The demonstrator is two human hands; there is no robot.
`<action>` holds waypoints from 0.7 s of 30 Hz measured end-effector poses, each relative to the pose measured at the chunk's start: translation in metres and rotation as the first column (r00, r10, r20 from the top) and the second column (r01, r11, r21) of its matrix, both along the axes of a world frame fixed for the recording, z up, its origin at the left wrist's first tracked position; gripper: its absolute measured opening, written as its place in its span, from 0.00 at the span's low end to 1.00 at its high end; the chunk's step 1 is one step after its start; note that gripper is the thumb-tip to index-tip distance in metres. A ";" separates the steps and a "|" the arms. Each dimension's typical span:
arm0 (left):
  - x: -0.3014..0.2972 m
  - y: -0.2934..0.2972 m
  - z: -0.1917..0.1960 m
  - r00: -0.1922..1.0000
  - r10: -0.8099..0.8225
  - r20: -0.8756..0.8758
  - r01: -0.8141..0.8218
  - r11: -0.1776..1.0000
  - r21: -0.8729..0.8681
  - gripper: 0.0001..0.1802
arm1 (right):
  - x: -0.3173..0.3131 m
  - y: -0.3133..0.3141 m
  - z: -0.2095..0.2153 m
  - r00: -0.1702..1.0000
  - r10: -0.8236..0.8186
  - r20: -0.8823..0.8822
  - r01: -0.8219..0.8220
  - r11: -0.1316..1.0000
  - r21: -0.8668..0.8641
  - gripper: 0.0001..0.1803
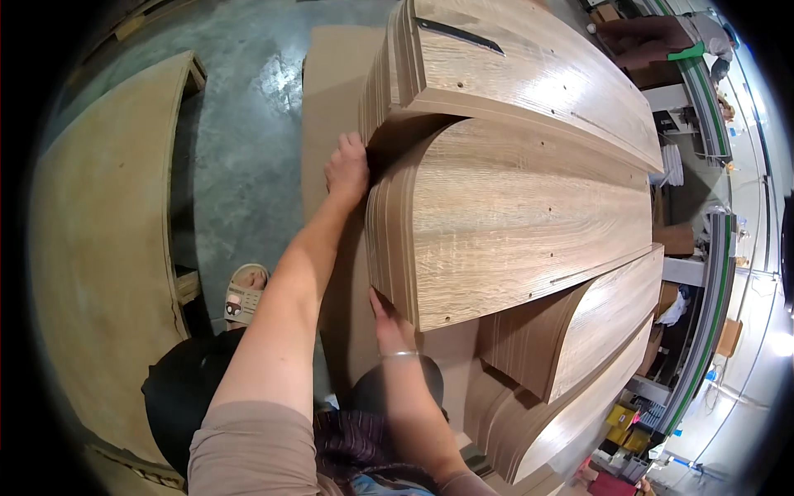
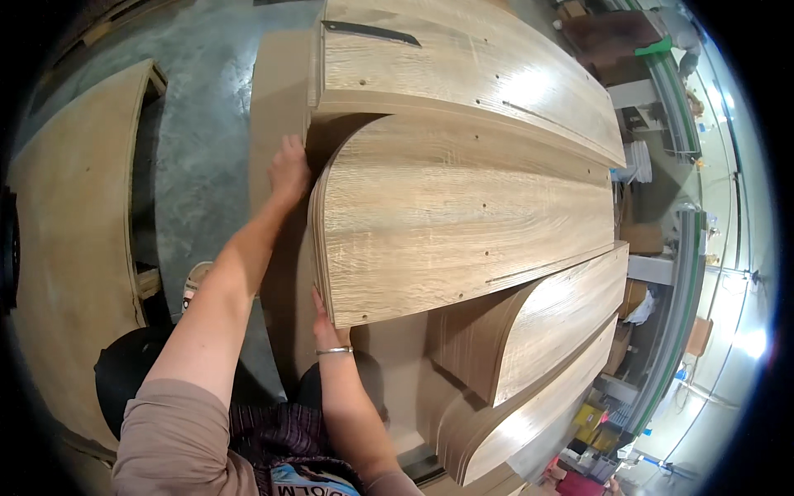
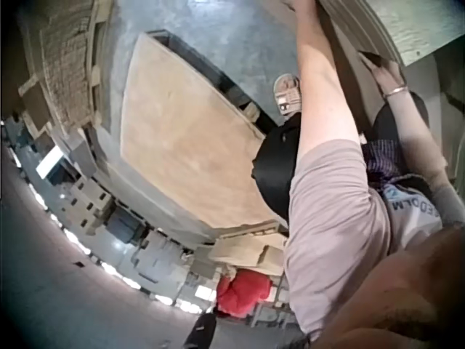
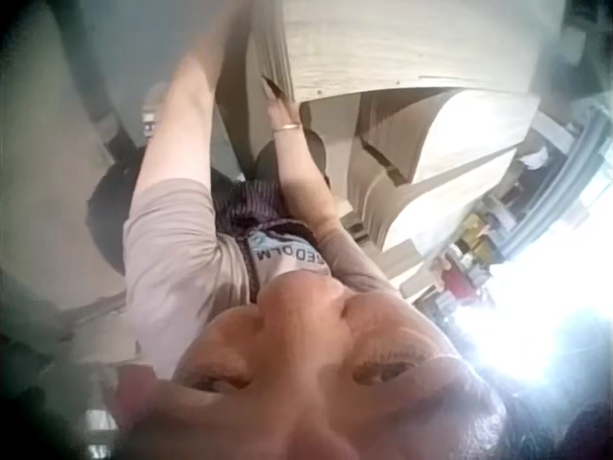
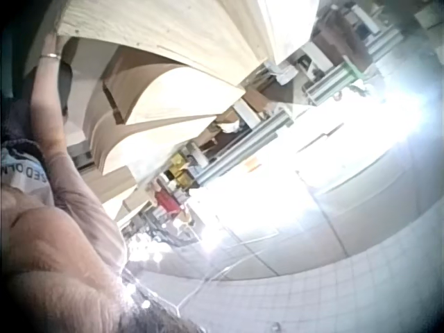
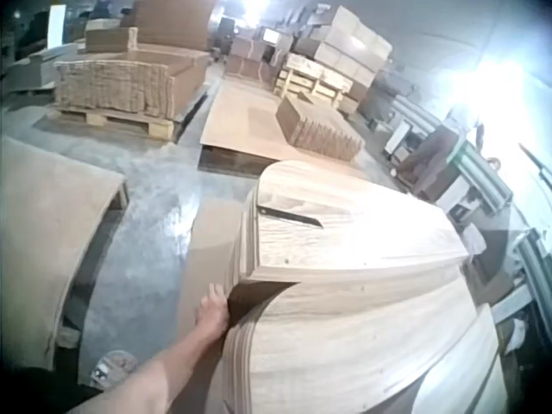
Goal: The person uses a small hand scraper tool to smooth and finish the edges of several curved wooden panels. They pick up the panels individually, run the tool along the pre-cut corners and surfaces, and stack them on the floor of the factory workshop.
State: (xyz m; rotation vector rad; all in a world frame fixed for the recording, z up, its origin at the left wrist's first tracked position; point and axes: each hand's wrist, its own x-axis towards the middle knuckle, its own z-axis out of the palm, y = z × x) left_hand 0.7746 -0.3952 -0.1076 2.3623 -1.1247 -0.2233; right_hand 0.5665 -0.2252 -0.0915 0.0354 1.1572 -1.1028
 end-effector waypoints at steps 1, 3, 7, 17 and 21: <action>0.001 0.000 0.000 1.000 -0.012 0.000 0.012 1.000 -0.001 0.11 | 0.001 0.001 0.003 1.000 -0.012 -0.015 0.012 1.000 0.000 0.27; 0.002 0.000 0.000 1.000 -0.027 -0.001 0.027 1.000 -0.002 0.11 | 0.006 -0.001 0.008 0.999 -0.027 -0.032 0.027 1.000 -0.002 0.27; 0.003 0.000 0.005 1.000 -0.024 -0.011 0.024 1.000 -0.018 0.12 | 0.011 -0.004 0.014 0.996 -0.048 -0.077 0.050 0.999 0.021 0.27; 0.008 -0.011 -0.005 1.000 0.006 -0.024 -0.005 0.999 0.039 0.09 | 0.007 0.003 0.007 0.995 0.030 -0.095 -0.034 0.999 -0.042 0.26; 0.019 -0.026 -0.010 0.998 0.060 -0.034 -0.058 0.997 0.058 0.08 | 0.011 0.003 0.004 0.991 0.035 -0.129 -0.040 0.998 -0.040 0.27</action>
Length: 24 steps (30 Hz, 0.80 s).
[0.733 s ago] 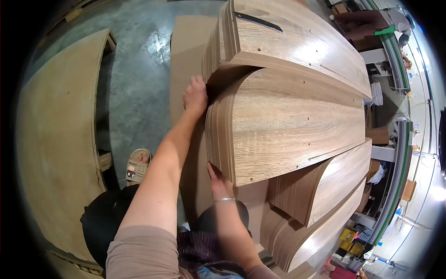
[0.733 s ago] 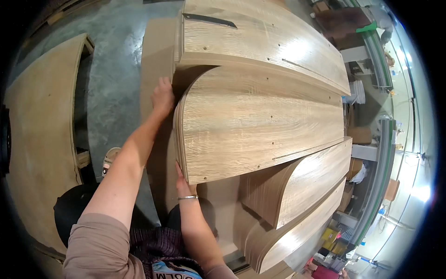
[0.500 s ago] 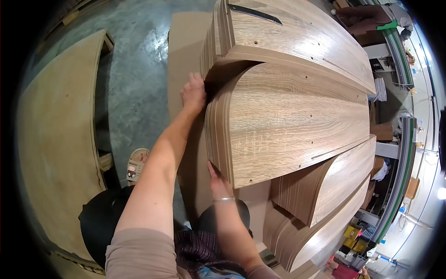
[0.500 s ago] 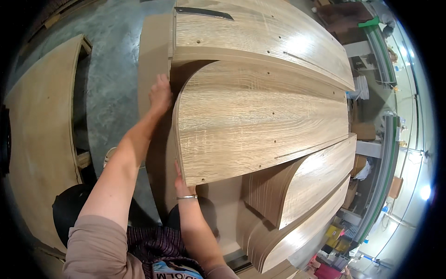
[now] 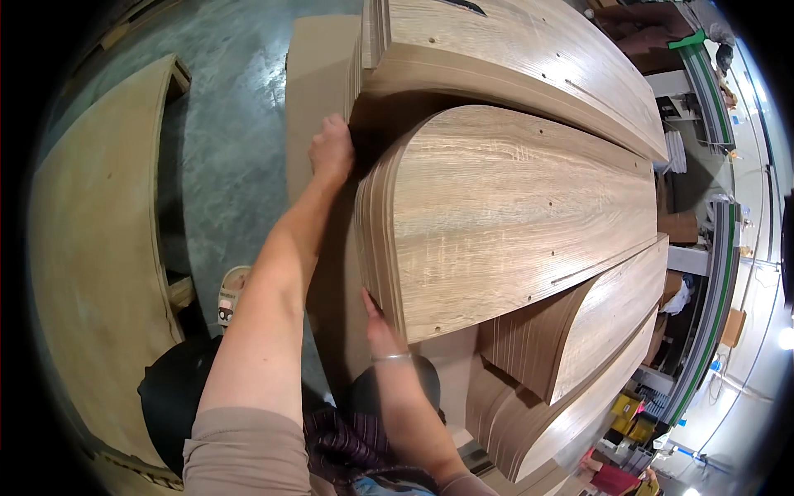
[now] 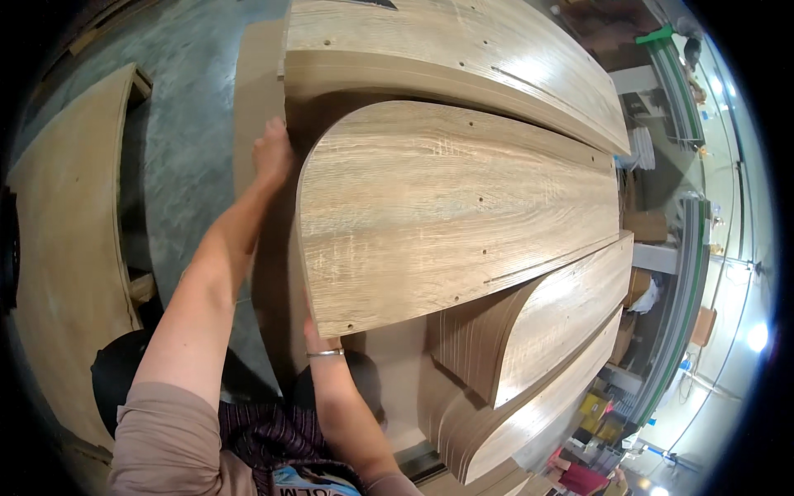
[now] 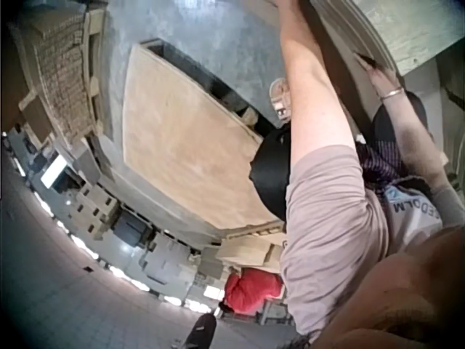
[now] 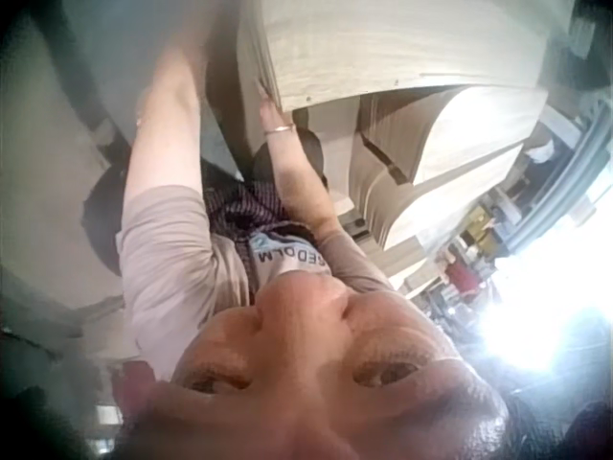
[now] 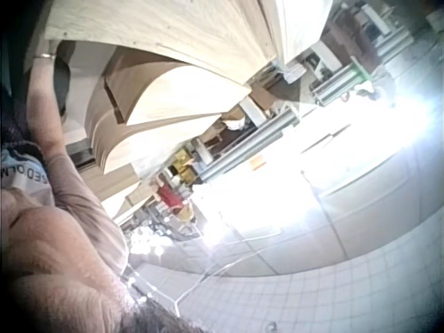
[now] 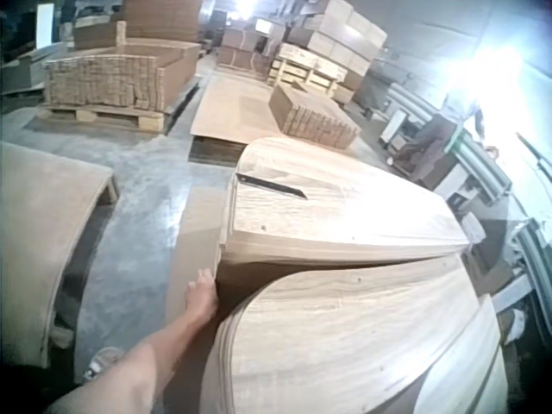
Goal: The person uses a small hand scraper tool to smooth and finish the edges of several curved wooden panels. They pick up the panels individually, run the tool along the pre-cut corners and surfaces, and stack them on the floor of the factory workshop.
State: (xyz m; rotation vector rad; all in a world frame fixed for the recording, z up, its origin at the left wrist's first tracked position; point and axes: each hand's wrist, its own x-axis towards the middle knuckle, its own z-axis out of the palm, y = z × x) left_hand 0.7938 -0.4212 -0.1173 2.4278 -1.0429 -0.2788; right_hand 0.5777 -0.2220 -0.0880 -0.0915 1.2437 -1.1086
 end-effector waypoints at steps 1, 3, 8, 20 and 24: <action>0.004 -0.002 -0.002 1.000 -0.003 0.020 0.004 1.000 -0.026 0.08 | 0.002 0.001 0.001 1.000 0.003 -0.014 -0.003 1.000 -0.020 0.26; 0.008 -0.006 0.003 0.999 -0.007 0.034 0.009 0.999 -0.049 0.07 | 0.001 0.002 0.003 0.999 0.004 -0.033 -0.005 0.999 -0.037 0.26; 0.019 -0.024 0.003 0.998 -0.040 0.052 0.041 0.999 -0.013 0.06 | -0.006 0.003 0.005 0.999 0.045 -0.022 -0.048 0.992 -0.118 0.23; 0.051 -0.058 -0.006 0.998 -0.023 0.058 0.023 1.000 -0.010 0.07 | -0.006 0.007 -0.001 0.995 0.053 -0.089 -0.047 0.996 0.071 0.25; 0.052 -0.053 0.004 0.999 -0.007 0.049 0.009 0.999 -0.037 0.08 | -0.001 0.006 0.003 0.995 0.033 -0.094 -0.025 0.996 0.090 0.24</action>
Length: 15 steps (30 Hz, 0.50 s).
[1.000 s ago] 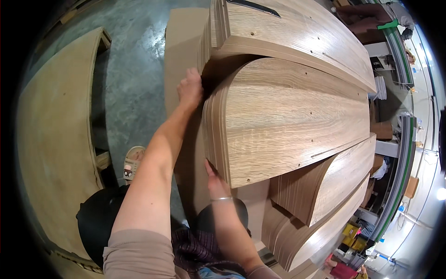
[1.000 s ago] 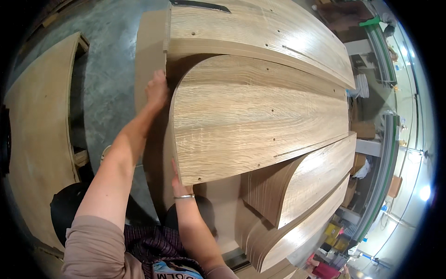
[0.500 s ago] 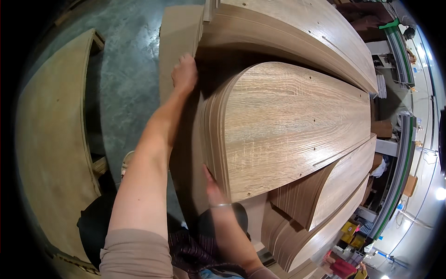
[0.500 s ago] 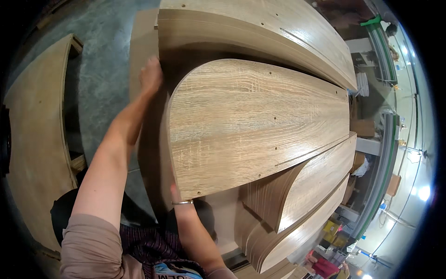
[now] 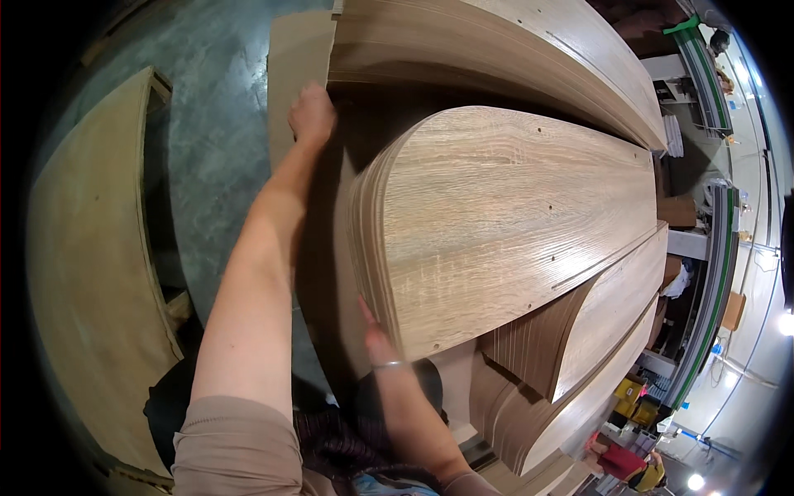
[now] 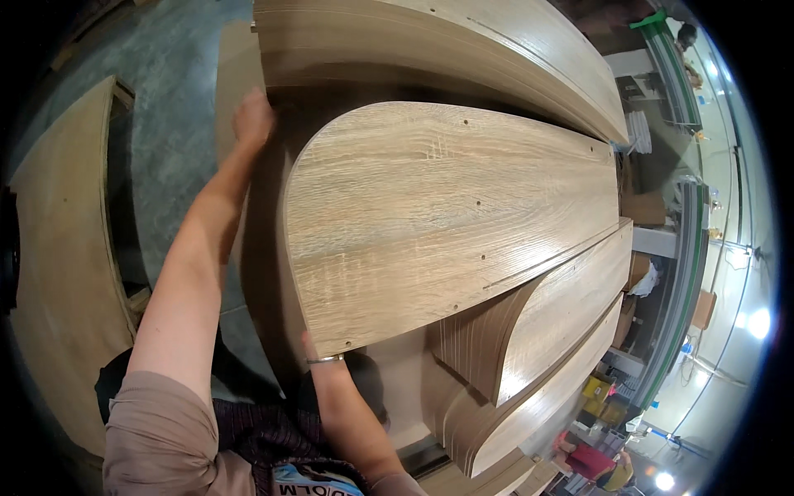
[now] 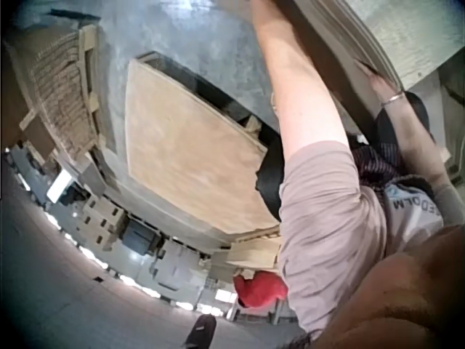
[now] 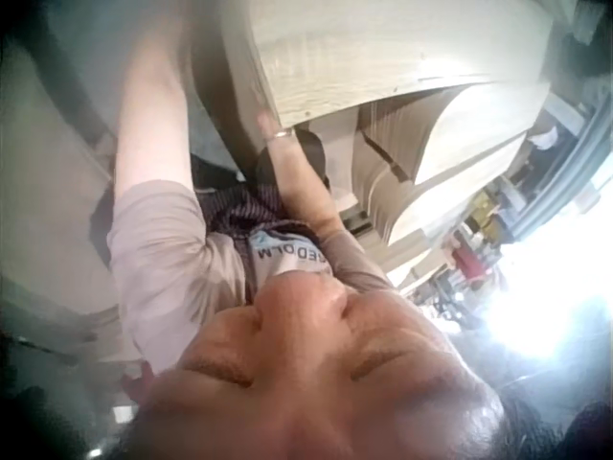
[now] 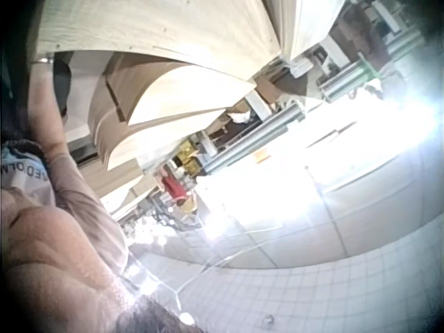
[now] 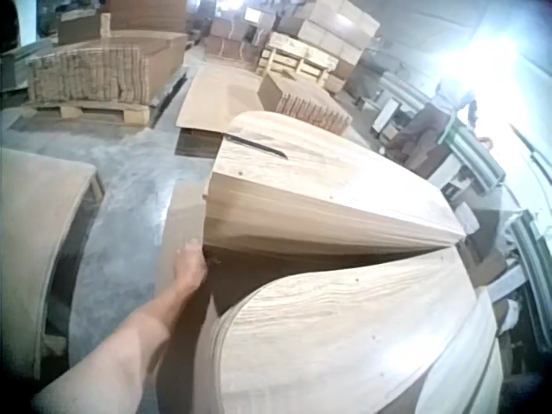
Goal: The person uses a small hand scraper tool to smooth and finish the edges of several curved wooden panels. They pick up the panels individually, run the tool along the pre-cut corners and surfaces, and stack them on the floor of the factory workshop.
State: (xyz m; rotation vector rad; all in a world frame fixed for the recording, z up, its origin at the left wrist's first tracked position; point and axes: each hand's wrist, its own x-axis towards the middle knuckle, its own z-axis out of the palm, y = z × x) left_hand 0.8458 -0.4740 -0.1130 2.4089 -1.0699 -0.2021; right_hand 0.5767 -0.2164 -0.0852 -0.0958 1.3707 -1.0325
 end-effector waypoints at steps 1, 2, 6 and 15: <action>-0.009 0.004 0.002 0.996 0.078 -0.035 -0.078 0.997 -0.007 0.09 | 0.001 -0.002 0.001 1.000 -0.010 -0.001 0.010 1.000 0.004 0.24; -0.022 0.011 0.004 0.985 0.153 -0.079 -0.154 0.988 -0.008 0.11 | -0.001 -0.003 0.001 1.000 -0.021 -0.014 0.022 1.000 0.011 0.23; -0.061 0.044 0.017 0.797 0.007 -0.604 0.006 1.000 0.021 0.17 | 0.004 -0.011 0.012 0.996 -0.083 -0.044 0.084 0.996 0.035 0.23; -0.051 0.042 -0.029 0.407 -0.730 -0.549 0.473 0.683 -0.557 0.23 | 0.001 0.007 -0.042 0.996 0.073 0.059 -0.058 0.974 -0.218 0.24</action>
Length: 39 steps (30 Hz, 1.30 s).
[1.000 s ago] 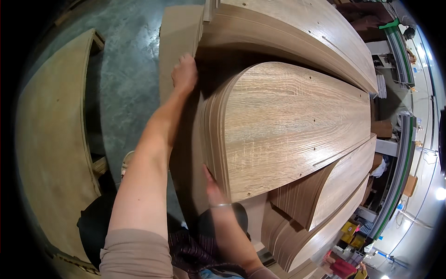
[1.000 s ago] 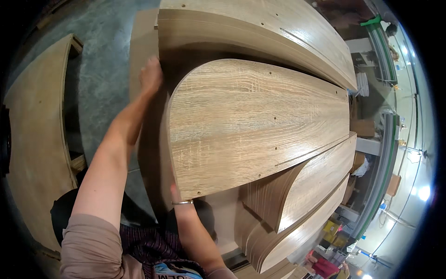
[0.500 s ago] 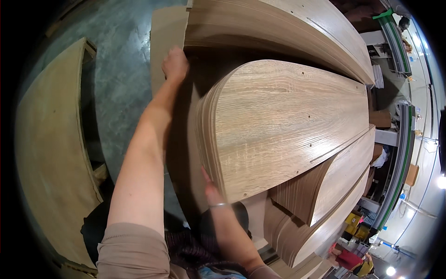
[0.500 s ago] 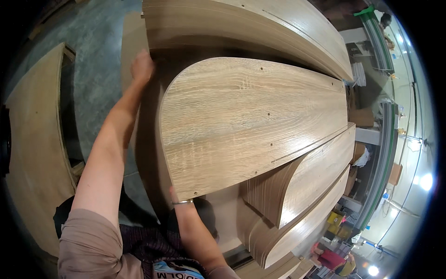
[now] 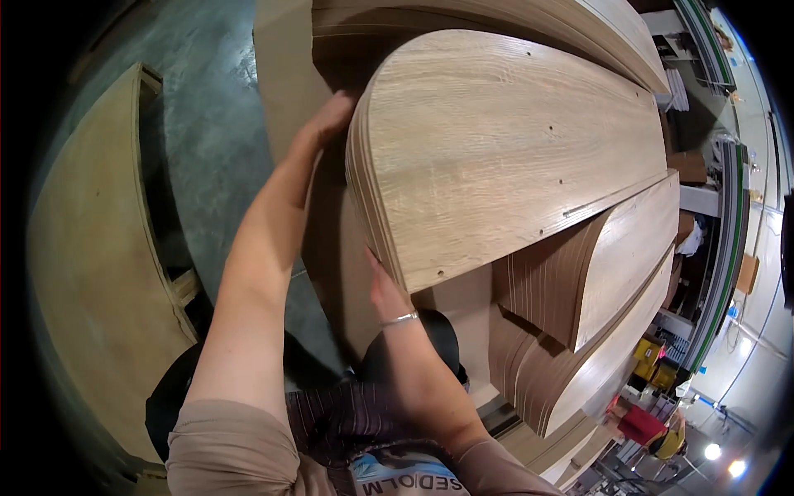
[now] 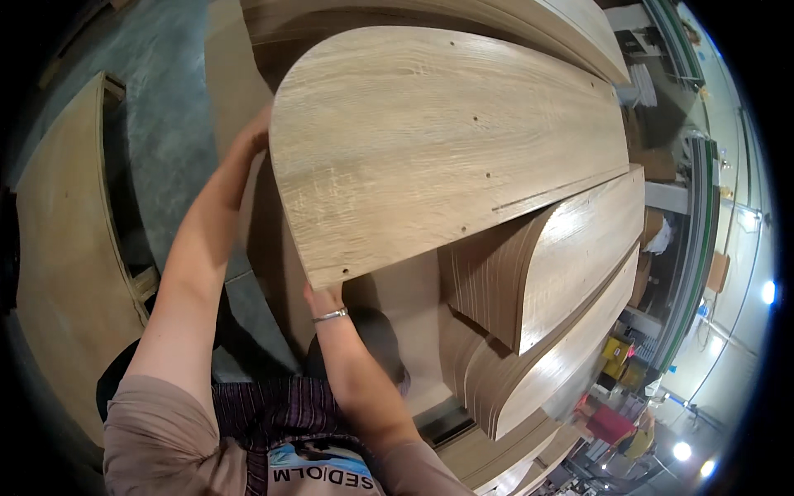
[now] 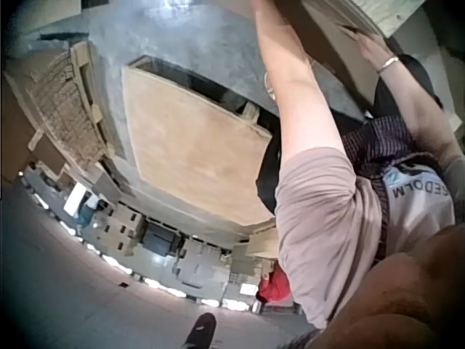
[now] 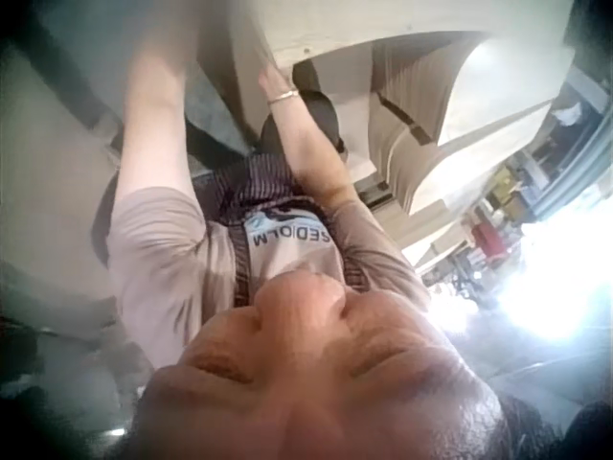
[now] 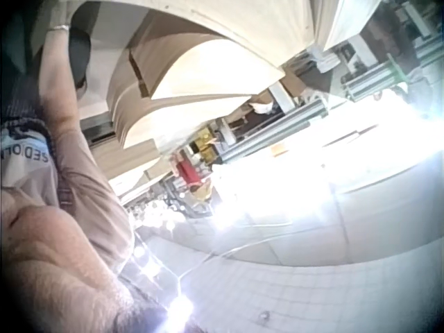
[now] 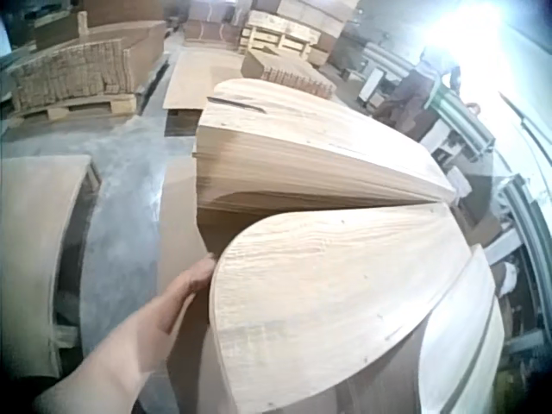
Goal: The person uses a small hand scraper tool to smooth and finish the edges of several curved wooden panels. They pick up the panels individually, run the tool along the pre-cut corners and surfaces, and stack them on the floor of the factory workshop.
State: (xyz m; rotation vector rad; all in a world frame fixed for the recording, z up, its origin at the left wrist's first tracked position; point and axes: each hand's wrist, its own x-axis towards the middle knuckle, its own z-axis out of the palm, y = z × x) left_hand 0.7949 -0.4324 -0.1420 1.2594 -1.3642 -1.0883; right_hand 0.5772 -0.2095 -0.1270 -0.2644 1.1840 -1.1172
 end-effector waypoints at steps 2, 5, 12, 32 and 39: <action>0.003 -0.008 0.009 0.953 0.066 -0.296 0.047 0.933 0.357 0.20 | 0.003 0.003 0.008 0.994 0.084 -0.068 -0.082 0.996 0.039 0.24; -0.012 0.000 0.021 0.946 0.080 -0.315 0.030 0.944 0.329 0.22 | 0.015 -0.006 0.026 0.993 0.083 -0.086 -0.079 0.995 0.054 0.29; -0.033 0.001 0.019 0.855 0.249 -0.454 -0.099 0.939 0.329 0.18 | 0.016 -0.009 0.019 0.970 0.021 -0.243 -0.056 0.989 -0.138 0.33; -0.049 0.068 0.172 0.737 0.255 -0.625 -0.282 0.958 0.058 0.25 | 0.010 -0.002 0.147 0.585 -0.286 -0.759 -0.390 0.721 -0.573 0.12; -0.042 0.065 0.172 0.760 0.105 -0.642 -0.100 0.994 0.044 0.34 | 0.011 0.004 0.142 0.505 -0.218 -0.835 -0.454 0.756 -0.472 0.09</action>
